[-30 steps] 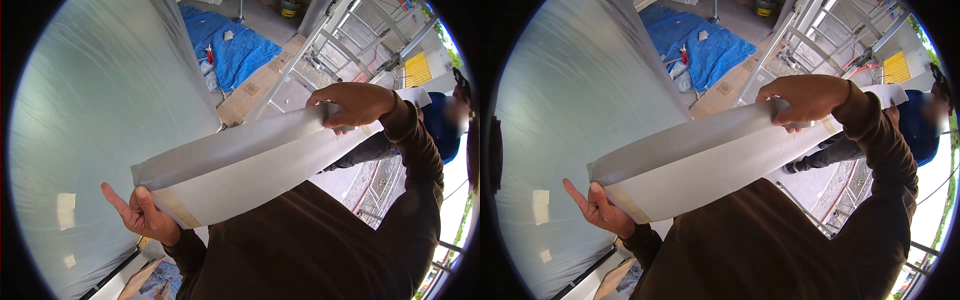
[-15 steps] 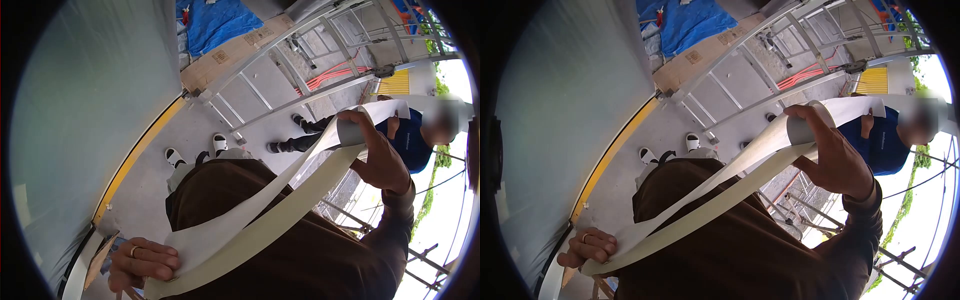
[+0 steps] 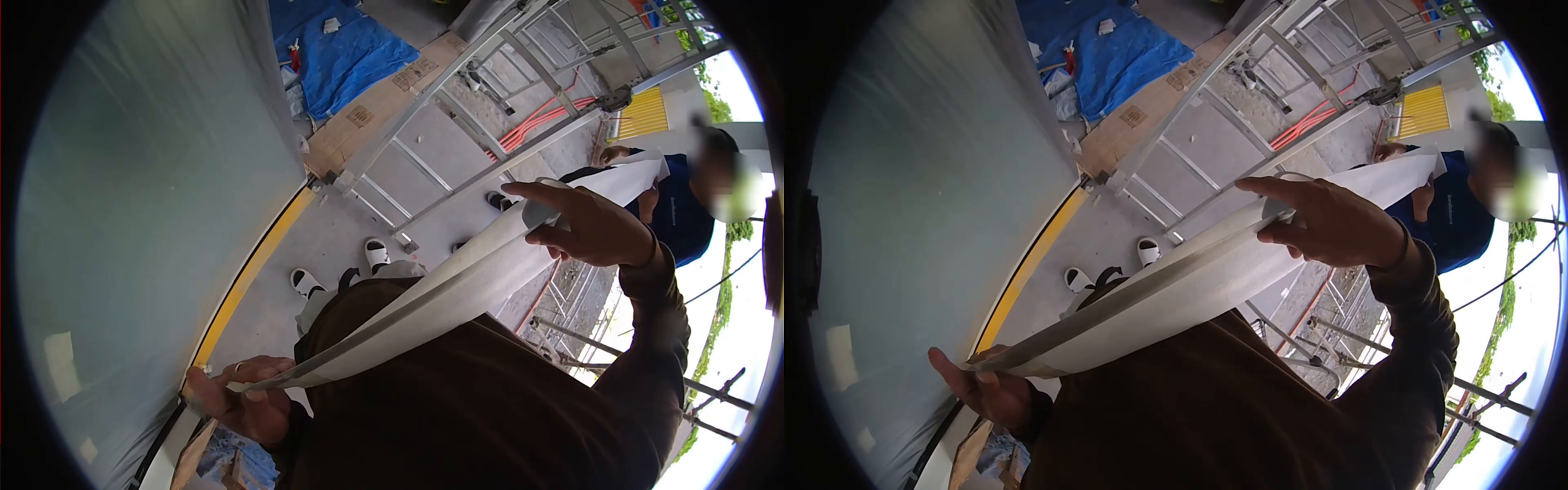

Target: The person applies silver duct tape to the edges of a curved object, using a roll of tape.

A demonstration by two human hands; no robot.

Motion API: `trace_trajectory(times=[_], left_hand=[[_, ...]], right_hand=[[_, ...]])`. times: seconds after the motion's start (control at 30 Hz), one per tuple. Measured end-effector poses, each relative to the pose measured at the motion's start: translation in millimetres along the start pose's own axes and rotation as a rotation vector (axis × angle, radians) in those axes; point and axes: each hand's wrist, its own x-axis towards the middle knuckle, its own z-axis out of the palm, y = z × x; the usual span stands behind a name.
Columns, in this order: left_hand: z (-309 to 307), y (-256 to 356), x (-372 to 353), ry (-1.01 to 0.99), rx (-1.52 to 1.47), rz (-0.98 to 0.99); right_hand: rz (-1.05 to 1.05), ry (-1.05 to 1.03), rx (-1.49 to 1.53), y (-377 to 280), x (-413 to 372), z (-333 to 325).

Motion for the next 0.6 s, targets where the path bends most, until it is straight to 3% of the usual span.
trace_trajectory(times=[0.17, 0.37, 0.47, 0.6], left_hand=[[-3, -1, -1, 0.104, 0.035, -0.034], [-5, 1, 3, 0.150, 0.008, -0.036], [-2, 3, 1, 0.303, 0.029, -0.058], [-1, 3, 1, 0.198, -0.007, -0.064]], right_hand=[[-0.058, -0.033, -0.002, 4, 7, -3], [0.051, -0.166, -0.107, 1, 11, -8], [0.022, -0.184, -0.086, -1, 12, -6], [0.023, -0.295, -0.111, 12, 23, -2]])
